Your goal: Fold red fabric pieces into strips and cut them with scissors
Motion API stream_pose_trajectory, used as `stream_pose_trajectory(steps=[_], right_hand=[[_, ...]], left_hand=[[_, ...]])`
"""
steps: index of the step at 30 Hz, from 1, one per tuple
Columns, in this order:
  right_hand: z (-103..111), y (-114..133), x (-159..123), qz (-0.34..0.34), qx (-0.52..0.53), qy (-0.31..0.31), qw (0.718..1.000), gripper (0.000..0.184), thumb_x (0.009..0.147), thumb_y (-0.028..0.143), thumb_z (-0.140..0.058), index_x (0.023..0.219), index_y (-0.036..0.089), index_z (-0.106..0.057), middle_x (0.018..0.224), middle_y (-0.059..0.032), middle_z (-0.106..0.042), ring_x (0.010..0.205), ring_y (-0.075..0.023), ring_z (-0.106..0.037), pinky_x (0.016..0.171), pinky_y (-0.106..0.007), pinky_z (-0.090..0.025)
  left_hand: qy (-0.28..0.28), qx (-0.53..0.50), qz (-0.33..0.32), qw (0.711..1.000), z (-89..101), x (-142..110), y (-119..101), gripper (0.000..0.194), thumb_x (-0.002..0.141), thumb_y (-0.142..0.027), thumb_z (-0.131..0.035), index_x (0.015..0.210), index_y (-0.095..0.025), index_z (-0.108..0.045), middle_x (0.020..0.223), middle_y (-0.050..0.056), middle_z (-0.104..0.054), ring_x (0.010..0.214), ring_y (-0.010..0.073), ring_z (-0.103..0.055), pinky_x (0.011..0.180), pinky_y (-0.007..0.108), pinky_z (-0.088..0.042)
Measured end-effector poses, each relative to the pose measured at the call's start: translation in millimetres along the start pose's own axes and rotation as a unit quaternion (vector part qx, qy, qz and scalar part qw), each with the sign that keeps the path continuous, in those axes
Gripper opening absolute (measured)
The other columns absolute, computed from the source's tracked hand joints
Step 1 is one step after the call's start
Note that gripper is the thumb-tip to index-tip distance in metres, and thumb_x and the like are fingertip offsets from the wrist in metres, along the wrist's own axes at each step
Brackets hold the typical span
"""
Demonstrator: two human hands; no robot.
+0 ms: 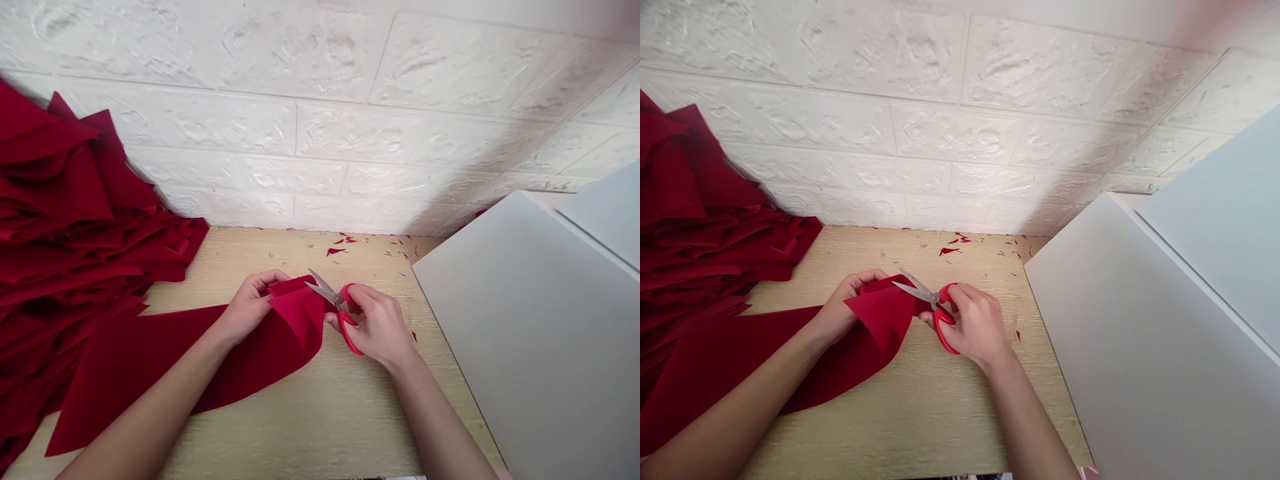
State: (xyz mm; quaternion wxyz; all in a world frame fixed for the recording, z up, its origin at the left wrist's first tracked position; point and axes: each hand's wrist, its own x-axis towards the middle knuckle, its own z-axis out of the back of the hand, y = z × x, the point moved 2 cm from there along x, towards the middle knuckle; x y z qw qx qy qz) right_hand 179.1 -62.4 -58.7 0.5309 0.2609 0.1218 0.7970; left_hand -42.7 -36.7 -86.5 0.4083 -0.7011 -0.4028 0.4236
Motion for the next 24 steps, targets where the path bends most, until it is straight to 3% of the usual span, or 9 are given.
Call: stream_pose_trajectory(steps=[24], right_hand=[[2.0, -1.4, -0.1, 0.007, -0.03, -0.004, 1.0, 0.03, 0.088, 0.042, -0.059, 0.069, 0.022, -0.045, 0.062, 0.002, -0.054, 0.053, -0.0121, -0.044, 0.055, -0.026, -0.028]], left_hand=[[0.001, -0.008, 0.017, 1.0, -0.9, 1.6, 4.3, 0.027, 0.071, -0.037, -0.083, 0.081, -0.016, -0.069, 0.074, 0.001, -0.072, 0.061, 0.0114, -0.063, 0.058, 0.019, -0.046]])
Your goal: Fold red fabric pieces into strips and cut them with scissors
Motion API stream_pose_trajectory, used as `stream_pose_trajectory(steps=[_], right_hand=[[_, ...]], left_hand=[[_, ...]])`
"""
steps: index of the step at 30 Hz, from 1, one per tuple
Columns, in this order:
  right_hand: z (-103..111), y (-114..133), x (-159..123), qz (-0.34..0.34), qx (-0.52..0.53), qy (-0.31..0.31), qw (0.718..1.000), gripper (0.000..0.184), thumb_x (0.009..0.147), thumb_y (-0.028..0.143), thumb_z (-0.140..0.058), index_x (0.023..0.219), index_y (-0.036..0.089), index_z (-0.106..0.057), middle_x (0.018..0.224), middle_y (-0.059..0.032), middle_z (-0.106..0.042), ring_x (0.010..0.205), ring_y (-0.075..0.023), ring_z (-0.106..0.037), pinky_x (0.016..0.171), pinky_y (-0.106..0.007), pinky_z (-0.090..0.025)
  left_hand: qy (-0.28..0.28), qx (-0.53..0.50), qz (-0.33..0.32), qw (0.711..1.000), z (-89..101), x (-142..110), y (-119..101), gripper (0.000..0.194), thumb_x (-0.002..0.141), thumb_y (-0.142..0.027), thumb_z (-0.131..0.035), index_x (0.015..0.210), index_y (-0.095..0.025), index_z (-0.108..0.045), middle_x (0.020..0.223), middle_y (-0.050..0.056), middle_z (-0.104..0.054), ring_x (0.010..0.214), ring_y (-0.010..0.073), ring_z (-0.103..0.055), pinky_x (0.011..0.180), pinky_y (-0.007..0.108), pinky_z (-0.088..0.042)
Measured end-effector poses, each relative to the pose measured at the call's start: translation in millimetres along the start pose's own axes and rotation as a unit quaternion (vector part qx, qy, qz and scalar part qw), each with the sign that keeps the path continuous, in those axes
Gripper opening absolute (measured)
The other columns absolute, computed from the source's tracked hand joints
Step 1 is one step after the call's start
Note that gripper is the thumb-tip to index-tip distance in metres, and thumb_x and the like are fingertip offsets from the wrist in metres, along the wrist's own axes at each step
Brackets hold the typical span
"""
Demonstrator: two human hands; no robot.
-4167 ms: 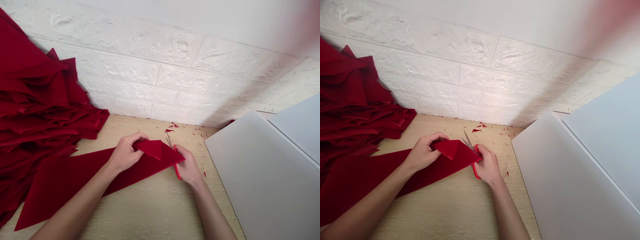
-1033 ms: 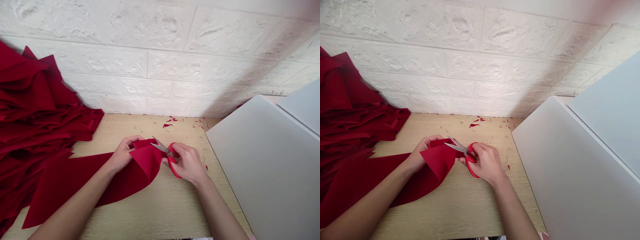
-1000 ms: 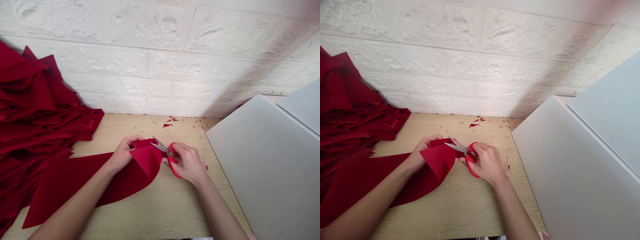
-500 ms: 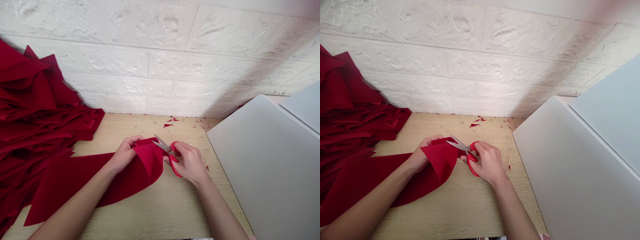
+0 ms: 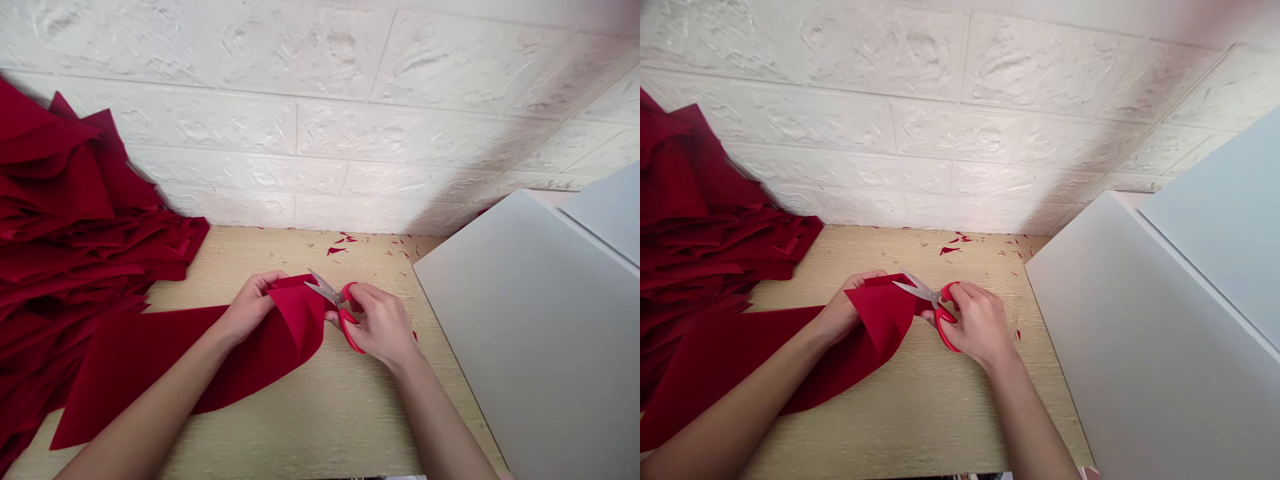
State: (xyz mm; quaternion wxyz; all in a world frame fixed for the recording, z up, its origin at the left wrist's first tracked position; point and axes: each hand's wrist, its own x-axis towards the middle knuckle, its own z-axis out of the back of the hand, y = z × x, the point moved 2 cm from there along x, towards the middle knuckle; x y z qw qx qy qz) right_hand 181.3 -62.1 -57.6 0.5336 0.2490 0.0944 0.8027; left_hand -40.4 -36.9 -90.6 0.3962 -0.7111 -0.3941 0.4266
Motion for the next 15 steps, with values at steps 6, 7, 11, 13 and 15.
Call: stream_pose_trajectory(steps=[6, 7, 11, 13, 15], right_hand=[[-0.8, 0.1, -0.4, 0.005, -0.008, -0.002, 1.0, 0.032, 0.087, 0.043, -0.06, 0.068, 0.023, -0.045, 0.061, 0.002, -0.053, 0.054, -0.0122, -0.044, 0.055, -0.026, -0.027], [-0.6, 0.2, -0.4, 0.004, -0.006, -0.004, 1.0, 0.031, 0.087, 0.043, -0.06, 0.069, 0.022, -0.046, 0.062, 0.002, -0.054, 0.054, -0.0122, -0.045, 0.055, -0.026, -0.028], [-0.3, 0.1, -0.6, -0.002, 0.0, -0.008, 1.0, 0.03, 0.088, 0.043, -0.06, 0.071, 0.022, -0.048, 0.064, 0.0012, -0.056, 0.055, -0.0125, -0.047, 0.056, -0.026, -0.029], [-0.7, -0.7, -1.0, -0.001, 0.002, -0.015, 1.0, 0.028, 0.087, 0.042, -0.061, 0.072, 0.022, -0.049, 0.065, 0.0006, -0.058, 0.056, -0.0128, -0.048, 0.057, -0.027, -0.03], [-1.3, -1.7, -1.5, 0.002, 0.001, -0.022, 1.0, 0.025, 0.086, 0.04, -0.062, 0.074, 0.022, -0.05, 0.067, 0.0, -0.059, 0.057, -0.0133, -0.049, 0.058, -0.027, -0.031]], left_hand=[[-0.013, 0.015, -0.003, 1.0, 3.1, 3.8, 4.7, 0.031, 0.07, -0.039, -0.082, 0.088, -0.016, -0.073, 0.078, 0.003, -0.073, 0.065, 0.015, -0.064, 0.06, 0.023, -0.047], [-0.014, 0.016, -0.004, 1.0, 3.3, 4.4, 5.4, 0.032, 0.071, -0.04, -0.081, 0.09, -0.016, -0.073, 0.08, 0.004, -0.074, 0.067, 0.0159, -0.065, 0.061, 0.023, -0.048], [-0.007, 0.014, -0.003, 1.0, 2.9, 4.0, 5.7, 0.03, 0.073, -0.04, -0.08, 0.09, -0.016, -0.073, 0.084, 0.005, -0.075, 0.068, 0.0159, -0.065, 0.062, 0.023, -0.048], [0.005, -0.002, 0.001, 1.0, 2.3, 2.6, 4.9, 0.026, 0.074, -0.038, -0.08, 0.085, -0.017, -0.071, 0.081, 0.003, -0.075, 0.065, 0.0134, -0.064, 0.061, 0.021, -0.047], [0.014, -0.016, 0.001, 1.0, 1.8, 1.3, 3.9, 0.024, 0.074, -0.036, -0.081, 0.08, -0.017, -0.069, 0.077, 0.001, -0.074, 0.063, 0.0107, -0.063, 0.06, 0.019, -0.045]])
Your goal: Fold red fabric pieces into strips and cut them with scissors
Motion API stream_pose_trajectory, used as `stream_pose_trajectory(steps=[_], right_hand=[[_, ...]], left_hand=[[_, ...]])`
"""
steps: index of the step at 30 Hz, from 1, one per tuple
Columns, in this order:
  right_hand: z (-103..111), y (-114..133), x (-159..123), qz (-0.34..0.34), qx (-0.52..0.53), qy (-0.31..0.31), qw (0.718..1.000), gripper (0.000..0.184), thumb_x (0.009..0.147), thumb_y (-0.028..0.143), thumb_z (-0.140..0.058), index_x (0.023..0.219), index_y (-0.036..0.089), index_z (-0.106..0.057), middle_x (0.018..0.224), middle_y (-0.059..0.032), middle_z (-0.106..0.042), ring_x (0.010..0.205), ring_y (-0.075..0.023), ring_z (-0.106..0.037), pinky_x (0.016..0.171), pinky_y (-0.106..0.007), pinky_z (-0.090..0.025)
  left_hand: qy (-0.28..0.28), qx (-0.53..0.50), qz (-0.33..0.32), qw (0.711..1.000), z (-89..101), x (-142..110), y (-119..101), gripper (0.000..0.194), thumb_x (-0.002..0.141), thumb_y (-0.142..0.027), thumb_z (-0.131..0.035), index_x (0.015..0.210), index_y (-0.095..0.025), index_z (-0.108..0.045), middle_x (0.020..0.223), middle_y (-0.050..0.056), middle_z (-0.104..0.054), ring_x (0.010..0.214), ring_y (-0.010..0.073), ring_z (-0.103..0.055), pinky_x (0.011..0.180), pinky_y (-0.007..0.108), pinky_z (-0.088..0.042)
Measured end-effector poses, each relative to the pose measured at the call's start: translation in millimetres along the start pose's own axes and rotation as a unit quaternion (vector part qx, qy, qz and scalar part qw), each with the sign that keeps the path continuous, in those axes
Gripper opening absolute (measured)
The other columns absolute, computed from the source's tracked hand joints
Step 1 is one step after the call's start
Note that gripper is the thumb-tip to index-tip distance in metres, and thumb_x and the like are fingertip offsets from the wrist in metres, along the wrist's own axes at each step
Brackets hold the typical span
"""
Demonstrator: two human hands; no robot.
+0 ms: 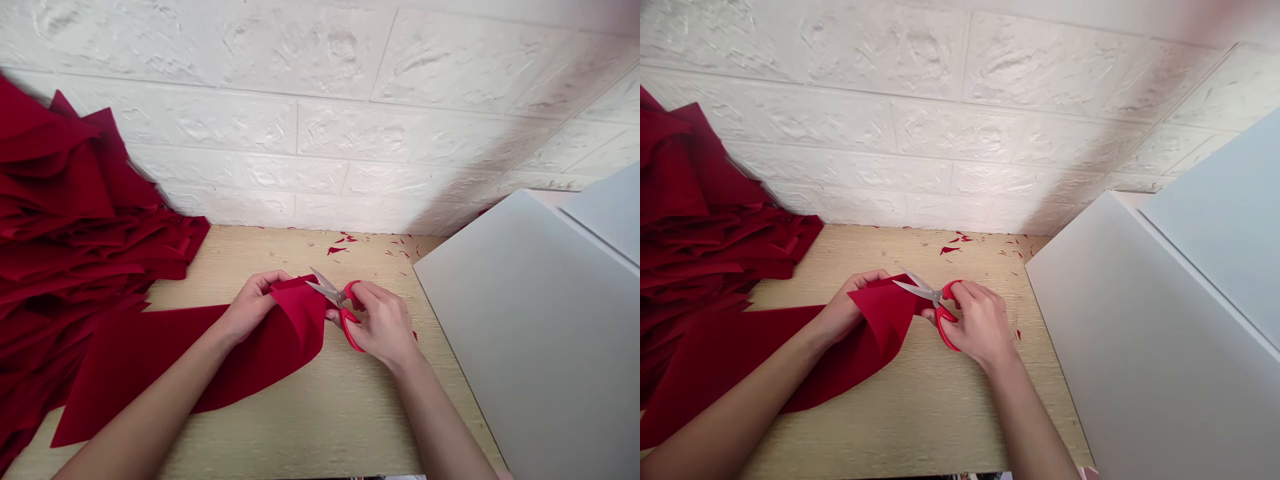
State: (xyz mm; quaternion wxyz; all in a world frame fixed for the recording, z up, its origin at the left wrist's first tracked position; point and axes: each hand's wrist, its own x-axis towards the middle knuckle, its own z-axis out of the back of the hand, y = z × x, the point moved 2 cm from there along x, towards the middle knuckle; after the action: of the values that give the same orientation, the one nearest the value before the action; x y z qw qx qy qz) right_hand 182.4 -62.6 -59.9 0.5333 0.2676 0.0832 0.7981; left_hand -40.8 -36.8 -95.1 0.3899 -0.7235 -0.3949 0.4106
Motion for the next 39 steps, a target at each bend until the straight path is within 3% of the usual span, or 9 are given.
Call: stream_pose_trajectory(steps=[9, 20, 28, 31, 36, 39], right_hand=[[1.2, -1.0, -0.4, 0.005, -0.007, 0.007, 1.0, 0.027, 0.086, 0.043, -0.063, 0.075, 0.022, -0.05, 0.068, 0.0008, -0.058, 0.058, -0.013, -0.048, 0.059, -0.027, -0.031], [2.4, 3.0, 2.1, 0.009, 0.031, 0.033, 0.999, 0.035, 0.086, 0.041, -0.061, 0.069, 0.023, -0.036, 0.062, 0.0035, -0.048, 0.054, -0.0119, -0.039, 0.056, -0.024, -0.028], [-2.0, 1.8, 1.6, 0.002, 0.048, 0.053, 0.997, 0.035, 0.083, 0.037, -0.062, 0.067, 0.023, -0.035, 0.062, 0.0042, -0.047, 0.054, -0.0113, -0.038, 0.055, -0.024, -0.029], [-2.1, 2.9, 1.5, 0.002, 0.056, 0.049, 0.997, 0.033, 0.082, 0.037, -0.063, 0.067, 0.023, -0.036, 0.062, 0.0044, -0.047, 0.054, -0.0111, -0.039, 0.055, -0.024, -0.029], [0.8, 3.9, 1.9, 0.016, 0.045, 0.008, 0.999, 0.03, 0.084, 0.036, -0.062, 0.069, 0.023, -0.04, 0.062, 0.0039, -0.048, 0.054, -0.0116, -0.04, 0.055, -0.025, -0.03], [1.8, 3.1, 1.8, 0.027, 0.027, -0.008, 0.999, 0.028, 0.084, 0.035, -0.062, 0.07, 0.023, -0.041, 0.062, 0.0036, -0.049, 0.055, -0.0119, -0.041, 0.056, -0.025, -0.031]], left_hand=[[0.003, -0.011, 0.014, 1.0, -4.2, -1.6, -2.5, 0.026, 0.07, -0.035, -0.085, 0.078, -0.017, -0.068, 0.071, -0.002, -0.072, 0.058, 0.0096, -0.062, 0.056, 0.017, -0.043], [0.014, -0.016, 0.01, 1.0, -3.4, 0.2, -0.4, 0.025, 0.071, -0.035, -0.084, 0.079, -0.016, -0.07, 0.074, 0.0, -0.074, 0.061, 0.0113, -0.065, 0.058, 0.018, -0.046], [0.005, 0.023, 0.0, 1.0, 2.0, 3.4, 4.5, 0.035, 0.076, -0.037, -0.077, 0.102, -0.015, -0.074, 0.103, 0.01, -0.077, 0.082, 0.0217, -0.071, 0.069, 0.027, -0.052], [0.002, 0.015, 0.009, 1.0, 2.2, 2.7, 4.9, 0.034, 0.076, -0.037, -0.078, 0.101, -0.015, -0.073, 0.099, 0.009, -0.077, 0.075, 0.019, -0.069, 0.065, 0.025, -0.051], [0.014, -0.035, 0.014, 0.999, -1.3, 1.5, 3.9, 0.022, 0.073, -0.032, -0.082, 0.082, -0.016, -0.07, 0.074, 0.0, -0.073, 0.06, 0.01, -0.063, 0.058, 0.018, -0.046], [0.019, -0.048, 0.011, 0.999, -2.9, 1.7, 3.4, 0.024, 0.072, -0.032, -0.084, 0.08, -0.016, -0.069, 0.075, 0.0, -0.073, 0.062, 0.0097, -0.064, 0.058, 0.017, -0.046]])
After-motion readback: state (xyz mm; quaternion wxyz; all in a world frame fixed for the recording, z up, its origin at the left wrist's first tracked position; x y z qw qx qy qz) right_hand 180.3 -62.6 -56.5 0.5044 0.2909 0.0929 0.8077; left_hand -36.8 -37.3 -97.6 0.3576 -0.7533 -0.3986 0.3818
